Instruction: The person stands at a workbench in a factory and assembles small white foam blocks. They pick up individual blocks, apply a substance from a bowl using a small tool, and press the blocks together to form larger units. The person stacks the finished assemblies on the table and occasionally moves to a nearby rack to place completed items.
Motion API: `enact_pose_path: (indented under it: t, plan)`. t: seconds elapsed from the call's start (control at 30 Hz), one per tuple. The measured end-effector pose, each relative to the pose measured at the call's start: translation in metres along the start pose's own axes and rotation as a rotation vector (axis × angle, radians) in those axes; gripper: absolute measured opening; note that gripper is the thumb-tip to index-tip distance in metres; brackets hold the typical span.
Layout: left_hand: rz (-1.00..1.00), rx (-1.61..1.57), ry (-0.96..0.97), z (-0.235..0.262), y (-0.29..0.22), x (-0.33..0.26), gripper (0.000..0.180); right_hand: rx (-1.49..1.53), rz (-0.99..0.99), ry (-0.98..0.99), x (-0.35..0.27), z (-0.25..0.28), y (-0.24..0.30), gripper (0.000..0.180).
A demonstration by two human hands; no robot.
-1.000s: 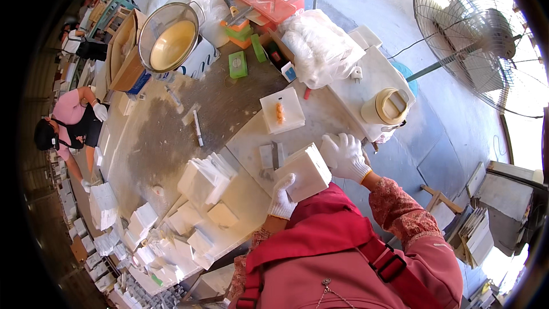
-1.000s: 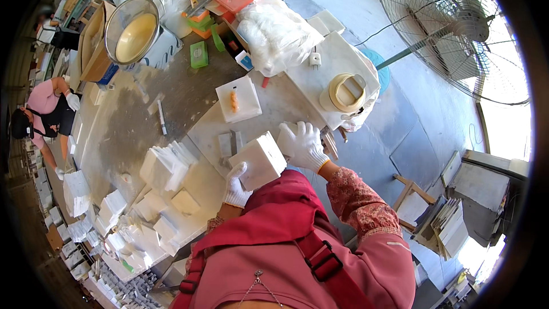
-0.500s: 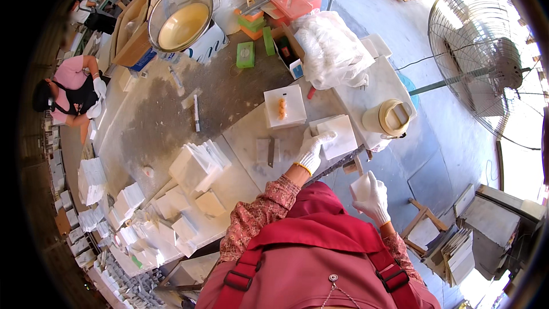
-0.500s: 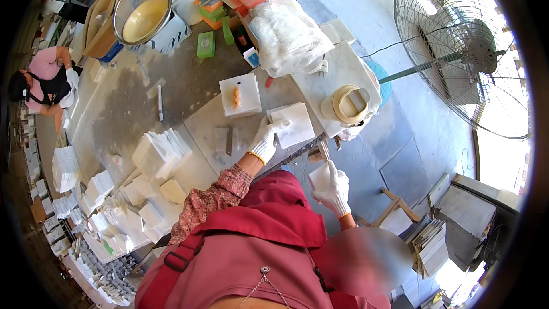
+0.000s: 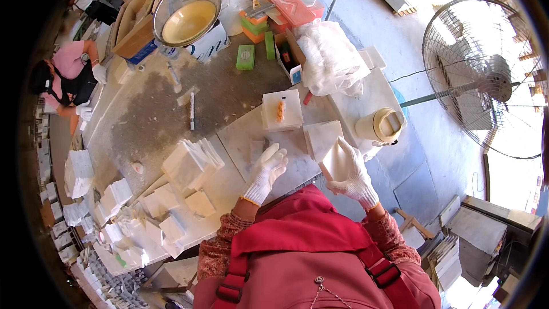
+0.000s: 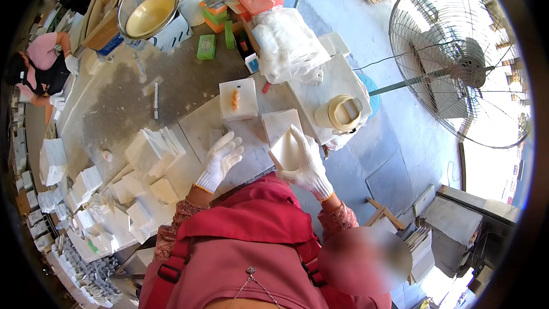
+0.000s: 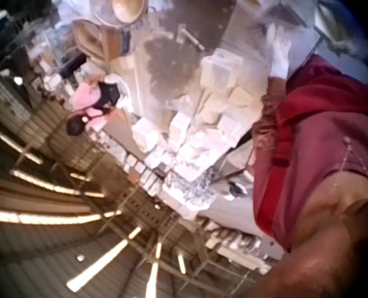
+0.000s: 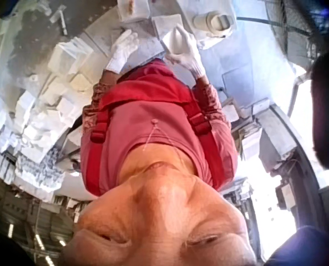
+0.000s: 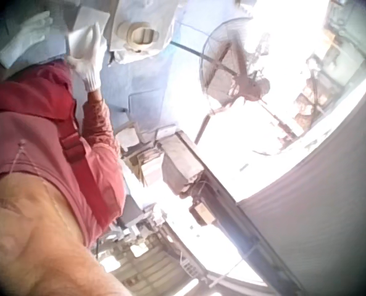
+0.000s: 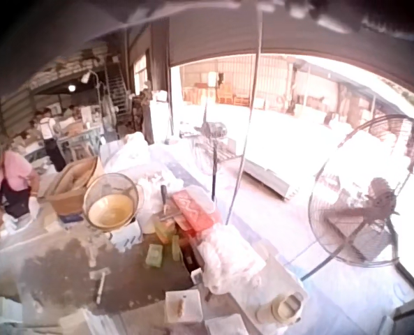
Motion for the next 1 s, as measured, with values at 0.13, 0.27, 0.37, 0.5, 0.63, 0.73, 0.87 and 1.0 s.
enact_pose_path:
  t: [0.13,0.27,0.37,0.5,0.63,0.73,0.87,1.0]
  plan:
    - [-0.057,-0.211,-0.154,0.069,0.016,-0.041,0.060,-0.094,0.208,-0.080,0.057,0.000,0.048,0.110]
    - [-0.164,-0.332,-0.245,0.111,0.035,-0.086,0.056,-0.071,0.171,-0.006,0.091,-0.014,0.076,0.105]
    - [-0.231,-0.405,-0.295,0.132,0.047,-0.108,0.052,-0.188,0.287,0.003,0.115,-0.034,0.098,0.103]
    - [-0.314,-0.518,-0.345,0.139,0.051,-0.137,0.049,-0.362,0.451,-0.068,0.142,-0.056,0.130,0.090]
    - [-0.398,-0.596,-0.415,0.173,0.053,-0.171,0.047,-0.370,0.408,-0.148,0.159,-0.048,0.142,0.084]
    - [-0.409,-0.684,-0.452,0.188,0.073,-0.181,0.046,-0.593,0.248,-0.338,0.156,-0.031,0.094,0.086]
    - [-0.487,-0.765,-0.457,0.204,0.081,-0.210,0.042,-0.317,0.185,-0.274,0.175,-0.039,0.035,0.098]
    - [-0.474,-0.771,-0.380,0.221,0.084,-0.217,0.042,-0.310,0.136,-0.269,0.180,-0.040,0.036,0.103]
Point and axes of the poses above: each hand's wrist, its own x-axis towards the middle knuckle, its own z-axis out of the back of the hand, y = z × x, the point moved 8 cm from there along x, towards the middle knuckle, and after that the axes turned 6 degrees about -x, right-handed, at the moved point
